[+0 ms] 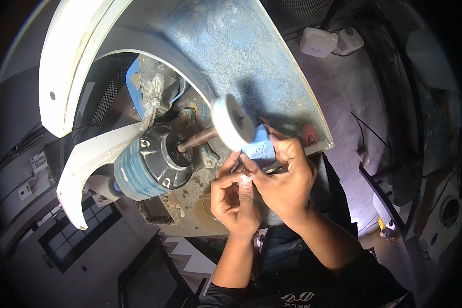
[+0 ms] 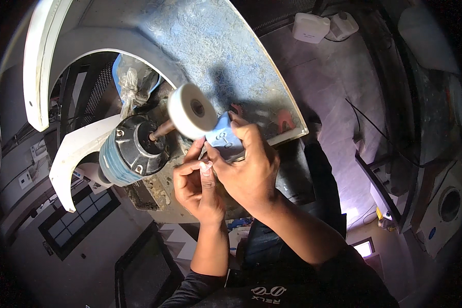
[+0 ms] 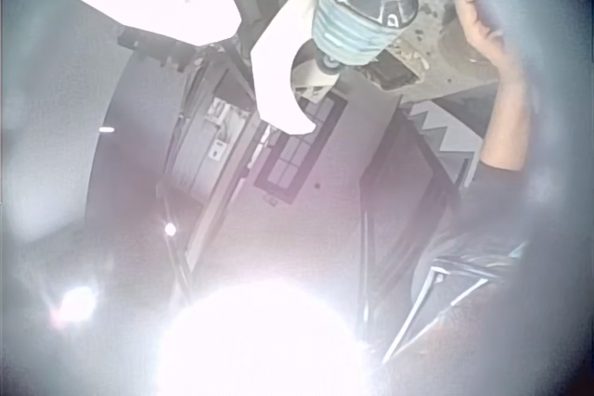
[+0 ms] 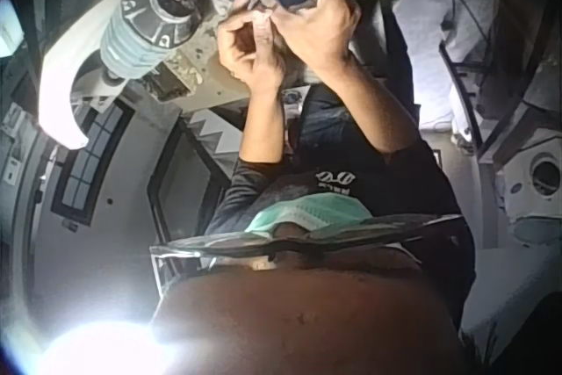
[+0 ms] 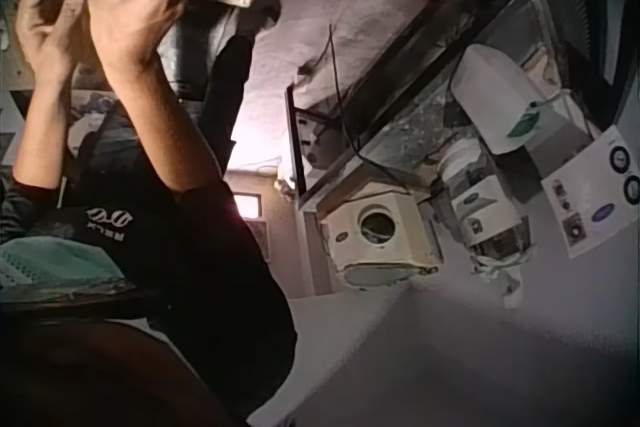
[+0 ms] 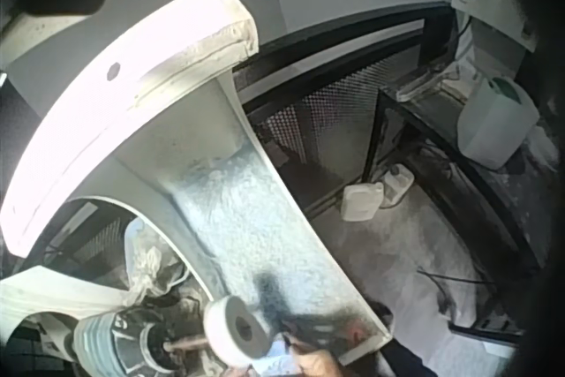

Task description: The person attaches the protective hood over the polishing lathe, applies a block of polishing compound to the rotating wheel, and polishes a dental prosthesis against the wheel by hand.

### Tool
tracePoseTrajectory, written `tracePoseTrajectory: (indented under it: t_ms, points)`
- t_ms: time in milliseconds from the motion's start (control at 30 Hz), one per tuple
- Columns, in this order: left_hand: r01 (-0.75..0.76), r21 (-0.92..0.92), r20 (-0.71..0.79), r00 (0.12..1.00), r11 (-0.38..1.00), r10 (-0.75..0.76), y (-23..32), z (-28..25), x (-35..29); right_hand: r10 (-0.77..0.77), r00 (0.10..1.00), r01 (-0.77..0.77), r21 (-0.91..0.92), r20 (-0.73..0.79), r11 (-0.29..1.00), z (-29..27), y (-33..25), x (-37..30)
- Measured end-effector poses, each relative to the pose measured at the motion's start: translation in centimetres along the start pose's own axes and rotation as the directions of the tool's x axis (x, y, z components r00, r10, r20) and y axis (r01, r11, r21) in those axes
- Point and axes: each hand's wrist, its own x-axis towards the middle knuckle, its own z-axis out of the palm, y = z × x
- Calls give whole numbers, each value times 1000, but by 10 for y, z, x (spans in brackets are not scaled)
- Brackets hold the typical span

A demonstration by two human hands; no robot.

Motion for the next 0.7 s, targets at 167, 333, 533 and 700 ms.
tracePoseTrajectory:
  t_ms: [167, 333, 533, 700]
  points:
    - [-43, 12, 12, 999, 999, 43, 3, 11, 5, 170, 985, -165, 152, -22, 975, -7, -2, 6]
    - [-16, -1, -89, 996, 1000, 16, -4, 7, 1, -103, 995, 101, -307, 11, 946, -19, -19, 49]
    - [15, 12, -123, 992, 1000, -13, -10, 6, -2, -306, 929, 364, -362, 208, 858, -29, -18, 67]
    - [70, -48, -160, 984, 996, -77, -12, 8, -3, 294, 781, -354, 3, 551, 935, -32, -20, 31]
